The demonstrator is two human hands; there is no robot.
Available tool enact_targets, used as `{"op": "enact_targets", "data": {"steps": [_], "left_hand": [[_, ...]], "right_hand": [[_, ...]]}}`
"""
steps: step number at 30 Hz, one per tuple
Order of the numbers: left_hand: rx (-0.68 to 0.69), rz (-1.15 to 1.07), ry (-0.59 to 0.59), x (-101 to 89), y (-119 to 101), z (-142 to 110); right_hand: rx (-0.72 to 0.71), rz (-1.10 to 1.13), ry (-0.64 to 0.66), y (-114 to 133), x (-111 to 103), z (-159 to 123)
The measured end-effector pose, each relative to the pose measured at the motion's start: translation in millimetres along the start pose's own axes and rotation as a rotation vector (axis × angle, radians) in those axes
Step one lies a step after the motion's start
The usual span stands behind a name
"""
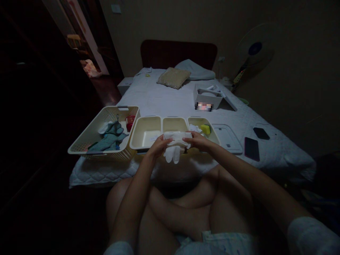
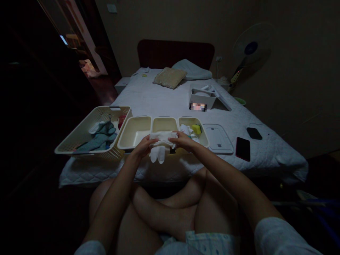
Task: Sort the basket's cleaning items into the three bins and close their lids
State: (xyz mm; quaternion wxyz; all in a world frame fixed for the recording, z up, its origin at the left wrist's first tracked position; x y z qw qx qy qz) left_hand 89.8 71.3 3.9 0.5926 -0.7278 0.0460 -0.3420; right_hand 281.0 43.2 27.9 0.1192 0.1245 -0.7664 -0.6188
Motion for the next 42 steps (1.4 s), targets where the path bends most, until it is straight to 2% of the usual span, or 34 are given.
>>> {"op": "enact_targets", "data": {"steps": [5,17,23,27,31,39,42], "left_hand": [[-0.017,0.053,0.031,-3.0,2.4,2.2],[-0.001,0.024,0.008,-1.3,3.4,1.9],[0.010,0.009,0.047,-1.3,2.8,0.4],[-0.020,0.028,0.103,-0.1,0.2,-2.0],[-0.007,0.044,0.037,-1.3,2.0,0.5],[0.081,0.148,-0.112,0.4,-0.4,0.5],[0.060,0.100,-0.099,1.5,-1.3,-0.7]], "right_hand": [[-0.023,-0.004,-0.095,0.0,-1.6,2.0],[0.047,0.105,0.009,-0.4,3.1,-1.3],[0.011,0.086,0.013,-3.3,2.4,0.6],[-0.033,0.043,-0.034,-5.8,-0.9,1.5],[-0.045,0.012,-0.033,-4.4,-1.3,1.1],[-0.031,0.127,-0.032,1.3,4.7,-2.2],[-0.030,0.116,-0.020,-0.3,6.8,-1.6]]}}
Point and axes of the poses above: each hand's wrist, its own z-axis towards the middle knuckle, its own x-axis out of the palm, y = z × x, the point moved 1 cm from there along z, towards the middle knuckle, and after that the axes turned 5 degrees about y, right-handed, at the moved point
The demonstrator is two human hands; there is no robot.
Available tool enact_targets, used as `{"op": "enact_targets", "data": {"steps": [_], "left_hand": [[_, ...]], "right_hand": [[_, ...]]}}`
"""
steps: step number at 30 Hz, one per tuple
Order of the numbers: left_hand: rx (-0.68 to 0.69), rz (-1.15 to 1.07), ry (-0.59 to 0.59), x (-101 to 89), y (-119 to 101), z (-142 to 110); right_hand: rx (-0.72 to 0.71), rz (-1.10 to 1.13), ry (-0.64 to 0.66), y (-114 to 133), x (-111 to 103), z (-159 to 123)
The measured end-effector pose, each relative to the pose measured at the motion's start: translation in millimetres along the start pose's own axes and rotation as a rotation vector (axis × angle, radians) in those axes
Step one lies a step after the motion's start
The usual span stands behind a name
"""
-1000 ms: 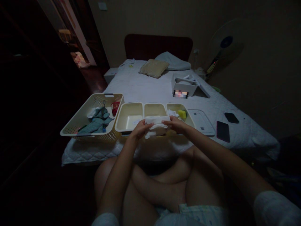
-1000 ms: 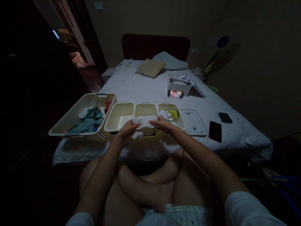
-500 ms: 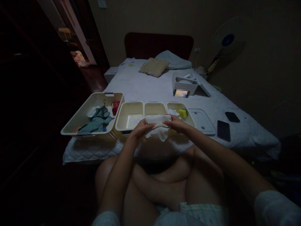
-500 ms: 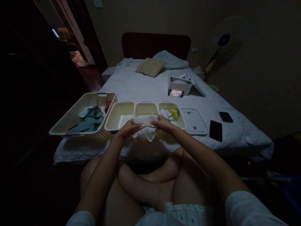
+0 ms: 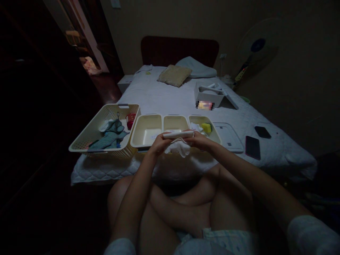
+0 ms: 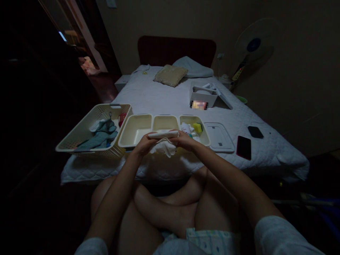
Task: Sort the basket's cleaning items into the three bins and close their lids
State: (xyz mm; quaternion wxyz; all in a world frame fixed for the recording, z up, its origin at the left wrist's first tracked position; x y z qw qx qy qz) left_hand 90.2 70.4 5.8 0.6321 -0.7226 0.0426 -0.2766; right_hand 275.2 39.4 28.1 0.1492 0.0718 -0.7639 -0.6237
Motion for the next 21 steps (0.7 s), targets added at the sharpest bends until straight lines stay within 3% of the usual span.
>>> {"op": "enact_targets", "data": {"steps": [7,11,15,21], "left_hand": [[-0.121,-0.050,0.136,-0.9,3.4,0.5],[-0.055,-0.048,0.082,-3.2,6.7,3.5],[-0.098,-0.095,0.025,-4.3,7.5,5.0],[-0.124,-0.143,0.040,-2.8,2.0,2.4]], "right_hand": [[-0.032,0.052,-0.064,-0.4,-2.7,4.6],[0.018,0.017,-0.023,2.6,-4.1,0.2],[0.151,0.018,0.021,6.6,-2.7,-5.4],[0.128,0.072,0.089,12.8,-0.1,-6.9]]}}
Point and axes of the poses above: each hand's wrist, its own z-axis towards the middle knuckle, its own x-axis out of the palm, y = z × x, the point moved 1 cm from there along z, towards the middle knuckle, and after that the axes turned 5 degrees about y, right-handed, at the moved point
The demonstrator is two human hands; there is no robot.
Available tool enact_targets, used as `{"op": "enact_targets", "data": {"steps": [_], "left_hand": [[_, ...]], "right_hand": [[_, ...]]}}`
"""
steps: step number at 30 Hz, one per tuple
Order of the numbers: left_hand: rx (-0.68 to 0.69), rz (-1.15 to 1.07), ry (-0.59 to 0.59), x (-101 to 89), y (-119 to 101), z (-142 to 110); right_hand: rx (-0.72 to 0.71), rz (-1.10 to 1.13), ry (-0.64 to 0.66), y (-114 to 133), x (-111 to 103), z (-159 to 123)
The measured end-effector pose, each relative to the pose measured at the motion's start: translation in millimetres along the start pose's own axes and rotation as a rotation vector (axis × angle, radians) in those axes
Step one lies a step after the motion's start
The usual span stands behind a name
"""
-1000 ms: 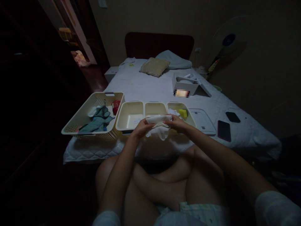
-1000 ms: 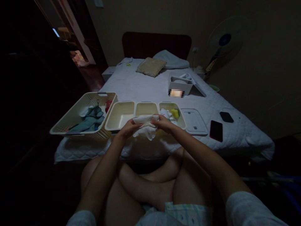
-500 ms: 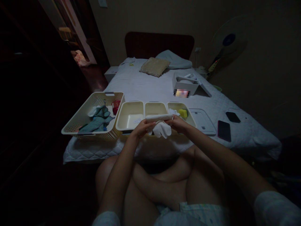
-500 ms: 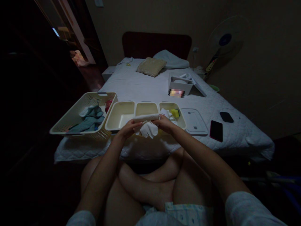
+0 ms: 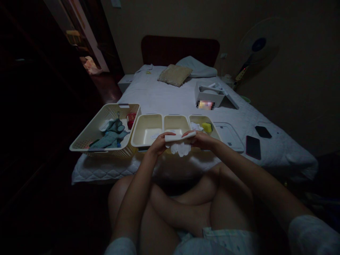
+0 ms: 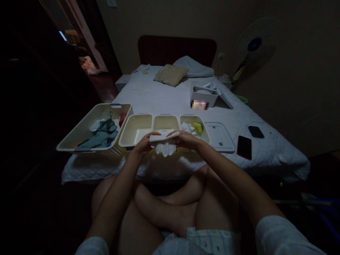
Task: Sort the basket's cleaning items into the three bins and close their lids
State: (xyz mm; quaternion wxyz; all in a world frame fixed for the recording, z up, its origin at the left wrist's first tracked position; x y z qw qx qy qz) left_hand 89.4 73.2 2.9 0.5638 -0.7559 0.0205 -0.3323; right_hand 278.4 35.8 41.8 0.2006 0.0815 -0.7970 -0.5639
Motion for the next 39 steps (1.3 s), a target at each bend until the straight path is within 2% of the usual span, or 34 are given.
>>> {"op": "enact_targets", "data": {"steps": [4,6,9,12,15,19,28,33,39], "left_hand": [[-0.023,-0.088,0.040,-2.3,-6.2,-1.8],[-0.040,-0.158,0.092,-4.5,-9.2,-2.6],[-0.060,-0.189,0.134,-7.0,-10.5,-3.7],[-0.027,-0.071,0.104,-7.7,-7.3,-3.9],[0.026,0.075,0.072,-7.6,-2.5,-3.0],[0.063,0.124,0.044,-8.4,0.8,-1.5],[0.089,0.122,0.049,-8.9,-1.2,-2.9],[0.079,0.137,0.054,-9.0,-0.9,-3.0],[0.078,0.167,0.047,-9.0,0.2,-1.5]], "right_hand": [[0.052,0.095,0.042,4.7,-1.2,-2.5],[0.060,0.136,0.022,7.5,-2.7,-4.1],[0.076,0.106,0.019,8.7,-4.7,-4.3],[0.058,-0.016,0.049,5.4,-4.7,-1.1],[-0.060,-0.181,0.001,1.9,-2.9,2.6],[-0.116,-0.333,-0.024,-0.4,0.0,3.7],[-0.089,-0.213,-0.065,-4.6,1.1,4.7],[-0.033,-0.238,-0.030,-3.5,2.1,3.5],[-0.049,-0.326,-0.121,-2.6,0.5,3.5]]}}
Point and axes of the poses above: each hand's wrist, its own z-axis towards the middle knuckle, its own x-axis out of the palm, y = z × x, the point moved 1 cm from there along z, towards the middle knuckle, and after that the axes turned 5 degrees about y, right-handed, at the moved point
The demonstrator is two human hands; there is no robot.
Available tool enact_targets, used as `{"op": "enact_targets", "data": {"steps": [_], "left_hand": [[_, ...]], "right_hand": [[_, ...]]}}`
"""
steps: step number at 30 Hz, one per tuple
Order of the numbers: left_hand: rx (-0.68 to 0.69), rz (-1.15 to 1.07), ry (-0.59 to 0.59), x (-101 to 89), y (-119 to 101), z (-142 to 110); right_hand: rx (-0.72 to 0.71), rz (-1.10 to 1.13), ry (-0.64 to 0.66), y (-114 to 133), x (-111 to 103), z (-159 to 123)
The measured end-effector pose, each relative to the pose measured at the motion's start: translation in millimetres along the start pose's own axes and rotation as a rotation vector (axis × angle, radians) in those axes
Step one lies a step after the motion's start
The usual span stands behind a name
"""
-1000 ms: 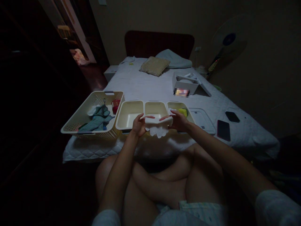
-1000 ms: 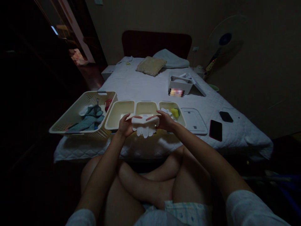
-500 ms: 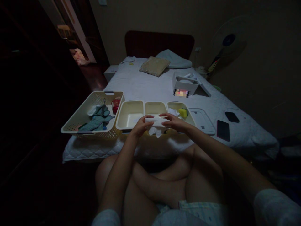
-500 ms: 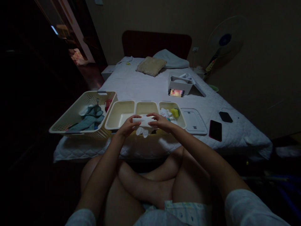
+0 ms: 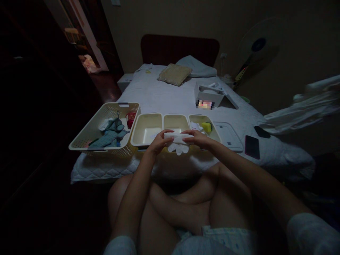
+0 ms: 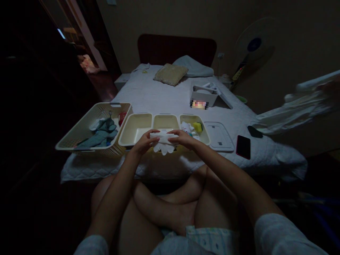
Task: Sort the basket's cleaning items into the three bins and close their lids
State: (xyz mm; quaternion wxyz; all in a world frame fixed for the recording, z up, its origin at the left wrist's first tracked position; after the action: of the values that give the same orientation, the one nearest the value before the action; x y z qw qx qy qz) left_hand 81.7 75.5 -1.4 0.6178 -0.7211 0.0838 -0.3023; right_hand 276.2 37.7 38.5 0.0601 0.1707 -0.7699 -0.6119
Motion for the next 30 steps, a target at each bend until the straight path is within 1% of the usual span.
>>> {"op": "enact_targets", "data": {"steps": [4,7,10,13,16,20,22,27,30], "left_hand": [[0.015,-0.044,-0.030,-2.3,1.5,3.0],[0.020,-0.115,0.005,-3.3,2.3,4.1],[-0.028,-0.124,0.063,-2.9,4.0,3.9],[-0.081,-0.109,0.070,-0.6,6.7,3.5],[-0.090,-0.093,0.045,3.7,8.1,3.0],[-0.035,-0.100,0.046,8.4,7.1,2.7],[-0.017,-0.098,0.033,8.1,7.5,3.5],[0.008,-0.128,-0.011,4.1,10.7,6.8],[0.026,-0.138,-0.012,3.9,9.8,6.2]], "right_hand": [[-0.021,-0.003,-0.041,-6.0,-3.5,5.2],[-0.039,0.015,-0.075,-7.0,-4.8,6.9],[-0.040,0.031,-0.090,-5.2,-4.7,5.7],[-0.044,0.030,-0.091,-5.1,-4.7,4.5],[-0.049,0.029,-0.084,-8.2,-5.7,4.8],[-0.066,0.024,-0.054,-12.3,-6.3,6.1],[-0.061,0.042,-0.047,-12.6,-5.1,5.9],[-0.003,0.176,-0.016,-9.8,1.0,0.2],[-0.006,0.173,0.025,-10.2,2.3,-2.1]]}}
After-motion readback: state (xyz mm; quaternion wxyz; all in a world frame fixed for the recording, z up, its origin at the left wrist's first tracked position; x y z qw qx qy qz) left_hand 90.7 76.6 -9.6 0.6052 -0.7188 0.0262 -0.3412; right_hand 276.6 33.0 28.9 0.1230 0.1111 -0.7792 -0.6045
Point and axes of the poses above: each hand's wrist, its own z-axis towards the middle knuckle, its own x-axis out of the palm, y = z × x, the point moved 1 cm from there along z, towards the middle knuckle, and after that the axes turned 5 degrees about y, right-handed, at the moved point
